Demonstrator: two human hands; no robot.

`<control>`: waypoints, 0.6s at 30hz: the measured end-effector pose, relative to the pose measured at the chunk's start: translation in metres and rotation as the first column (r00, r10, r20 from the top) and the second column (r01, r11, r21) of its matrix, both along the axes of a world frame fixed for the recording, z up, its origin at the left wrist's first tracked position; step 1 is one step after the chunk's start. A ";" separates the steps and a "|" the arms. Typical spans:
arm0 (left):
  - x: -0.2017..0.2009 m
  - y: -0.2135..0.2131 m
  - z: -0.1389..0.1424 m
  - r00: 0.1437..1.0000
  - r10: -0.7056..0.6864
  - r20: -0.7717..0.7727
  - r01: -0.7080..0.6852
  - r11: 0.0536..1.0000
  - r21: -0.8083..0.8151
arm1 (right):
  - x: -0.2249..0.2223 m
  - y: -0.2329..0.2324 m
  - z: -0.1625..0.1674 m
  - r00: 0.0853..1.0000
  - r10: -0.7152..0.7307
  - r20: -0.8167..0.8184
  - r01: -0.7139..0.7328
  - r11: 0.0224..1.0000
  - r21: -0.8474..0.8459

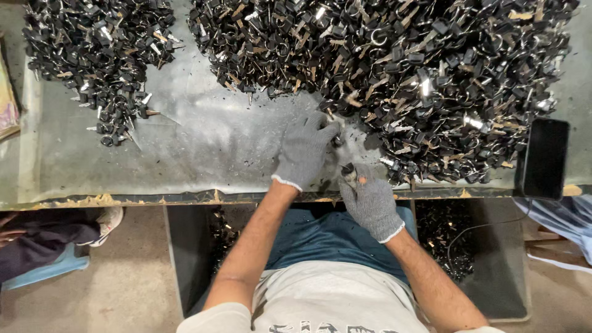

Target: The person, wearing gray work gloves, picks small black metal parts one at a time from a large pile on a workbench, briefly handles and turns each piece, and drops it into a bin below the table. The person continues this sorting cycle throughout the episode, occasionally reaching back into the pile for more parts.

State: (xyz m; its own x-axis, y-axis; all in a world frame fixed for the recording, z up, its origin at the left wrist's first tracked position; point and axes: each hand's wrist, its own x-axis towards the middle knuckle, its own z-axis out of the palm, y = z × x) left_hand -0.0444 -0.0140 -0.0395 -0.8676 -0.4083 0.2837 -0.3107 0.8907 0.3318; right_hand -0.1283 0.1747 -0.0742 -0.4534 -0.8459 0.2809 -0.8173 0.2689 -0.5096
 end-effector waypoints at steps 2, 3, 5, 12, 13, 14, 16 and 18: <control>-0.002 -0.007 -0.001 0.997 0.009 0.073 -0.009 1.000 0.005 | -0.002 0.002 0.015 0.987 0.046 0.157 -0.068 0.988 0.137; -0.002 -0.008 -0.003 0.994 0.012 0.112 -0.013 1.000 0.008 | -0.002 0.003 0.023 0.969 0.058 0.239 -0.108 0.973 0.202; 0.001 -0.008 -0.007 0.999 -0.037 0.009 0.037 0.998 -0.049 | -0.001 0.004 0.039 0.959 0.043 0.282 -0.172 0.876 0.450; -0.001 0.002 -0.010 0.993 0.048 0.109 -0.058 0.994 0.093 | 0.008 -0.006 0.066 0.958 0.101 0.268 -0.216 0.869 0.445; -0.002 0.001 -0.006 0.997 0.033 0.068 -0.036 0.999 0.038 | 0.008 -0.008 0.067 0.958 0.111 0.263 -0.225 0.859 0.460; -0.004 0.001 -0.003 1.000 0.014 0.025 -0.014 1.000 -0.019 | 0.008 -0.009 0.067 0.959 0.119 0.256 -0.232 0.849 0.474; -0.003 0.002 0.006 0.999 -0.016 -0.038 0.017 1.000 0.026 | 0.006 -0.012 0.066 0.951 0.122 0.286 -0.258 0.822 0.508; 0.001 0.005 0.015 0.997 -0.031 -0.071 0.047 0.972 0.232 | 0.003 -0.013 0.065 0.925 0.100 0.366 -0.300 0.783 0.545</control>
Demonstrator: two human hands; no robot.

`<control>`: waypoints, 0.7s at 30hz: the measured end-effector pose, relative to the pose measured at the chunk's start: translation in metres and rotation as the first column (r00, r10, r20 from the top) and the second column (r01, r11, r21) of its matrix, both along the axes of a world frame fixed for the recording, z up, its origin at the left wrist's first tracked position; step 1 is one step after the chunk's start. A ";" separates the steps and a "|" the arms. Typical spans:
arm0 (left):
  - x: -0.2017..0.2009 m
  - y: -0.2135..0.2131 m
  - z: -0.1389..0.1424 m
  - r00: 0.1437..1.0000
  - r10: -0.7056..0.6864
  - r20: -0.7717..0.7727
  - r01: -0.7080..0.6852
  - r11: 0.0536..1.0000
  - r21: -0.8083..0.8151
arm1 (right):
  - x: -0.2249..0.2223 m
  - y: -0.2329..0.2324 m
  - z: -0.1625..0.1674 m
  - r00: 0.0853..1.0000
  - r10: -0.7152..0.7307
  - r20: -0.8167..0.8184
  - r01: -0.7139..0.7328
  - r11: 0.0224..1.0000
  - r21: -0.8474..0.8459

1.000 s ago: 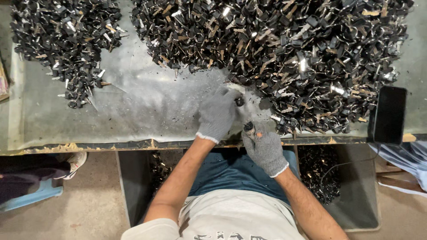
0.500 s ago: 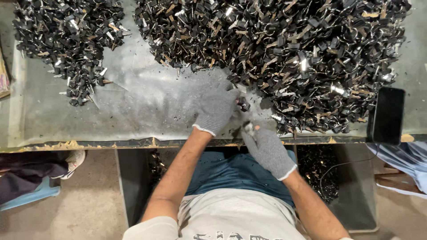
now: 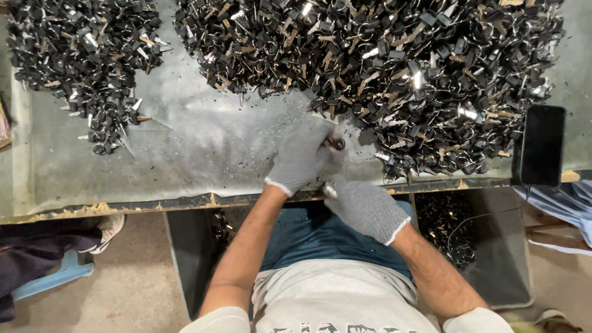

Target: The person, wearing gray work gloves, picks small black metal parts one at a time from a large pile on a workbench, briefly handles and turns each piece, and drops it into a bin below the table. The person continues this sorting cycle throughout the episode, occasionally reaching back into the pile for more parts.

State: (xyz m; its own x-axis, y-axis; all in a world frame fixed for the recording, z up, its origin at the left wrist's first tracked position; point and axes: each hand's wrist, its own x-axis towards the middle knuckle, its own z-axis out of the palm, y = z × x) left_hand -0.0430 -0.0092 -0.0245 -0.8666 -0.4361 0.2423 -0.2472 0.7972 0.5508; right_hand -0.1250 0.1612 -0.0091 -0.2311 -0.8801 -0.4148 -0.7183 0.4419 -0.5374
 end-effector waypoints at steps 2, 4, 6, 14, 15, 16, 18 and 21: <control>0.012 0.007 0.006 0.995 0.004 0.099 -0.042 0.921 0.388 | -0.002 -0.002 -0.002 0.981 0.184 -0.058 -0.177 0.978 0.106; 0.026 0.015 0.008 0.996 0.003 0.087 -0.041 0.898 0.437 | -0.002 -0.003 -0.005 0.947 0.254 -0.198 -0.236 0.965 0.111; 0.034 0.018 0.007 0.998 0.014 -0.060 -0.005 0.990 0.143 | -0.002 -0.004 -0.008 0.874 0.192 -0.446 -0.219 0.976 -0.009; 0.045 0.015 -0.010 0.984 0.174 0.042 -0.177 0.982 0.073 | -0.010 -0.013 -0.018 0.970 -0.031 -0.242 -0.003 0.991 -0.137; 0.046 0.015 -0.012 0.990 0.138 -0.020 -0.137 0.990 0.042 | -0.010 -0.017 -0.017 0.972 -0.026 -0.234 0.011 0.998 -0.066; 0.046 0.015 -0.014 0.992 0.124 -0.030 -0.123 0.992 0.036 | -0.007 -0.020 -0.015 0.954 -0.036 -0.297 0.005 0.994 -0.106; 0.046 0.015 -0.019 0.994 0.095 -0.049 -0.094 0.995 0.019 | 0.001 -0.027 -0.010 0.908 -0.065 -0.415 -0.015 0.982 -0.187; 0.045 0.017 -0.023 0.996 0.092 -0.009 -0.092 0.996 -0.001 | 0.011 -0.035 0.002 0.733 -0.002 -0.680 -0.031 0.999 -0.037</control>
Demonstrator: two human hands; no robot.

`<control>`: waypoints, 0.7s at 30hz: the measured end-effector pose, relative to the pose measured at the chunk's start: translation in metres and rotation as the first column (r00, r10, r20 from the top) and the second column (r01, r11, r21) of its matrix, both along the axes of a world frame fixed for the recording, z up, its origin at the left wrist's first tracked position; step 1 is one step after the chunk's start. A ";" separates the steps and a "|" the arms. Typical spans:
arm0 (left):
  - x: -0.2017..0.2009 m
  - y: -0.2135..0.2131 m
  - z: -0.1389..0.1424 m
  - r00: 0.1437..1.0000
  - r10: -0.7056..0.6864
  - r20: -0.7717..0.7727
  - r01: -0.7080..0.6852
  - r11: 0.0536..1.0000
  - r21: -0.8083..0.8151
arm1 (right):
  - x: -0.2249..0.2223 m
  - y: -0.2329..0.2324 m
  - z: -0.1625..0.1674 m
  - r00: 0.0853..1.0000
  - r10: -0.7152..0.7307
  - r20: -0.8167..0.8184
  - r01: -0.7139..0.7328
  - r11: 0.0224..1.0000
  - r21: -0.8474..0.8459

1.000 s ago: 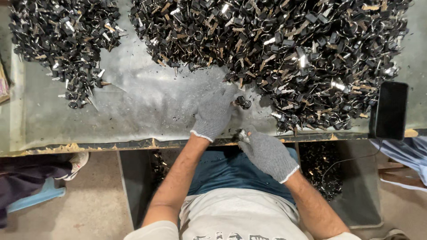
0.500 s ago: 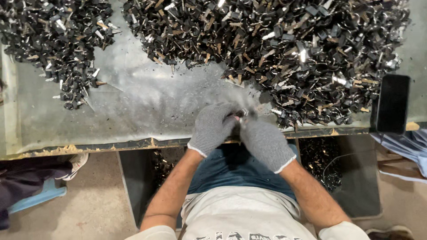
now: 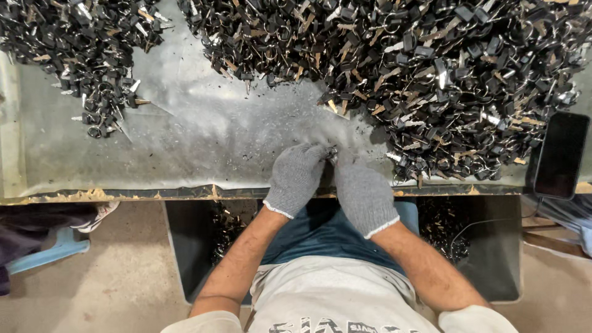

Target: The person, wearing gray work gloves, picks small black metal parts one at a time from a large pile on a workbench, briefly handles and turns each piece, and drops it into a bin below the table. The person continues this sorting cycle throughout the episode, occasionally reaching back into the pile for more parts.

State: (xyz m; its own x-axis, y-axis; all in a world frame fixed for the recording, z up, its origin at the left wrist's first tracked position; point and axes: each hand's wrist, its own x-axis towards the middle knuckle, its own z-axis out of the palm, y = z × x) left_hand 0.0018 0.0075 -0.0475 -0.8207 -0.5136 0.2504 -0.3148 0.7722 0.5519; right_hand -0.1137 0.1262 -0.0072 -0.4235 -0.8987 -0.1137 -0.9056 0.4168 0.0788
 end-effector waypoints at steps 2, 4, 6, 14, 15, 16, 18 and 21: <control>0.001 0.000 -0.001 0.996 -0.014 -0.083 0.006 0.996 -0.094 | -0.004 -0.002 0.007 0.996 0.062 0.068 -0.058 0.997 -0.058; 0.003 0.000 0.000 0.997 0.022 -0.073 -0.024 0.999 -0.029 | -0.009 -0.002 0.010 0.978 0.029 0.208 -0.029 1.000 -0.001; 0.006 -0.001 0.001 0.995 0.090 0.037 -0.095 0.978 0.183 | -0.011 0.001 0.010 0.911 -0.124 0.393 0.055 0.982 0.182; 0.009 0.012 0.002 0.994 0.015 -0.106 -0.024 0.997 -0.080 | -0.007 0.002 -0.006 0.917 0.061 0.394 -0.035 0.997 -0.074; 0.009 0.012 0.003 0.994 0.005 -0.112 -0.015 0.995 -0.094 | -0.013 0.000 -0.008 0.889 0.062 0.453 -0.062 0.998 -0.015; 0.010 0.011 0.004 0.994 0.046 -0.094 -0.048 0.999 -0.021 | -0.020 -0.002 -0.009 0.839 0.087 0.537 -0.036 0.994 -0.106; 0.012 0.011 0.005 0.991 0.124 -0.054 -0.117 0.985 0.126 | -0.027 -0.001 -0.010 0.719 0.161 0.676 0.041 0.961 -0.273; 0.013 0.016 0.006 0.997 0.040 -0.065 -0.052 0.979 -0.198 | -0.018 0.010 -0.014 0.906 0.090 0.414 -0.013 0.982 -0.186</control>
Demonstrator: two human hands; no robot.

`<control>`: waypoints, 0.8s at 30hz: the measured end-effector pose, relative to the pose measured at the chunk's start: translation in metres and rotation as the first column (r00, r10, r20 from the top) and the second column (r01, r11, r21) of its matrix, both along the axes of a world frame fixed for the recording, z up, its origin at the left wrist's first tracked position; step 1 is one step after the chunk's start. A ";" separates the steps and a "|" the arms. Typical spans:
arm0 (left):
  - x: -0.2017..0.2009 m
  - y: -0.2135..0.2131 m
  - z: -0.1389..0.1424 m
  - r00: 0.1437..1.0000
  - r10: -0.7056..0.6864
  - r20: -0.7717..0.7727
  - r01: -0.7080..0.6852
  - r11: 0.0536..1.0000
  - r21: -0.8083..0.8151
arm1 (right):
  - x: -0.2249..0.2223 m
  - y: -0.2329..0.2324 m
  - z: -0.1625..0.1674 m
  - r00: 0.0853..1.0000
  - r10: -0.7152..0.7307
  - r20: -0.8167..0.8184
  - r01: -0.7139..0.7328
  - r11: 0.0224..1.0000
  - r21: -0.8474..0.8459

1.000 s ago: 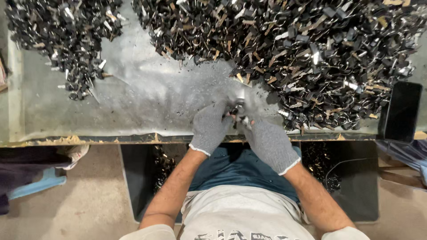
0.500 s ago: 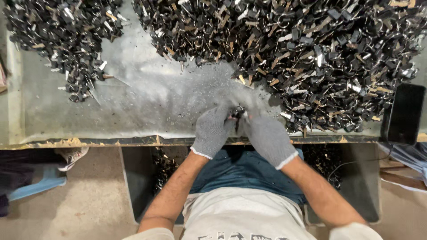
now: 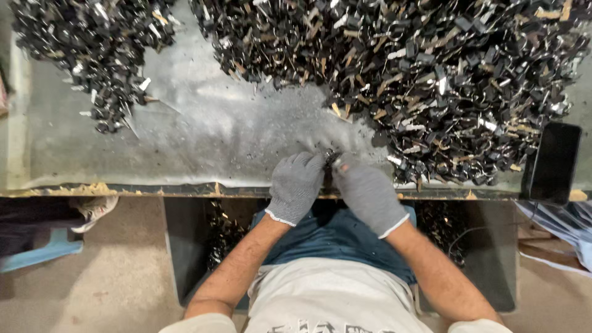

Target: The person, wearing gray work gloves, picks small black metal parts one at a time from a large pile on a workbench, briefly handles and turns each piece, and drops it into a bin below the table. The person continues this sorting cycle throughout the episode, occasionally reaching back into the pile for more parts.

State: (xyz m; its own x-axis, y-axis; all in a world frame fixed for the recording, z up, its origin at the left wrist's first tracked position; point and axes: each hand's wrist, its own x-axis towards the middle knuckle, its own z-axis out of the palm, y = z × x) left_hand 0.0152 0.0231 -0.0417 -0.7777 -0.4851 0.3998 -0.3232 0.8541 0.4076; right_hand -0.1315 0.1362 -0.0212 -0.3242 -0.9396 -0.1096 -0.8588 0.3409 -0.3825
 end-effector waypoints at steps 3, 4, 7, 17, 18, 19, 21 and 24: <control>0.001 0.001 -0.002 1.000 0.026 0.012 -0.026 0.997 0.075 | 0.010 0.017 0.000 0.999 0.008 -0.043 -0.007 1.000 0.013; 0.001 0.000 -0.003 1.000 0.017 0.010 -0.017 0.995 0.094 | 0.012 0.019 0.001 0.996 0.014 -0.086 -0.019 0.998 -0.058; 0.002 -0.002 -0.005 1.000 -0.003 0.006 0.002 0.991 0.131 | 0.018 0.019 0.005 0.986 0.022 -0.165 -0.046 0.988 -0.144; 0.008 0.000 0.018 0.966 0.126 0.228 -0.168 0.969 0.179 | -0.002 0.011 0.008 0.966 0.063 0.250 -0.052 0.997 -0.051; 0.010 -0.002 0.023 0.934 0.192 0.302 -0.247 0.956 0.159 | -0.004 0.015 0.007 0.951 0.048 0.307 -0.019 0.995 -0.096; 0.012 -0.003 0.029 0.958 0.214 0.191 -0.234 0.969 0.085 | -0.003 0.020 0.005 0.969 0.047 0.243 -0.047 0.999 -0.009; 0.017 -0.001 0.039 0.976 0.216 -0.034 -0.218 0.973 -0.071 | 0.002 0.027 0.002 0.992 0.055 0.114 -0.074 0.983 0.167; -0.002 0.014 0.042 0.931 0.007 0.364 -0.150 0.919 0.366 | 0.011 0.030 -0.002 0.995 0.016 0.098 -0.031 0.988 0.149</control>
State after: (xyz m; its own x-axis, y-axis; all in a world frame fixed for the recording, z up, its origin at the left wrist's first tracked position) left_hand 0.0129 0.0374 0.0002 -0.7843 -0.6091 -0.1180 -0.5642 0.6212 0.5439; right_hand -0.1201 0.1665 -0.0234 -0.2835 -0.9173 -0.2797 -0.8287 0.3811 -0.4098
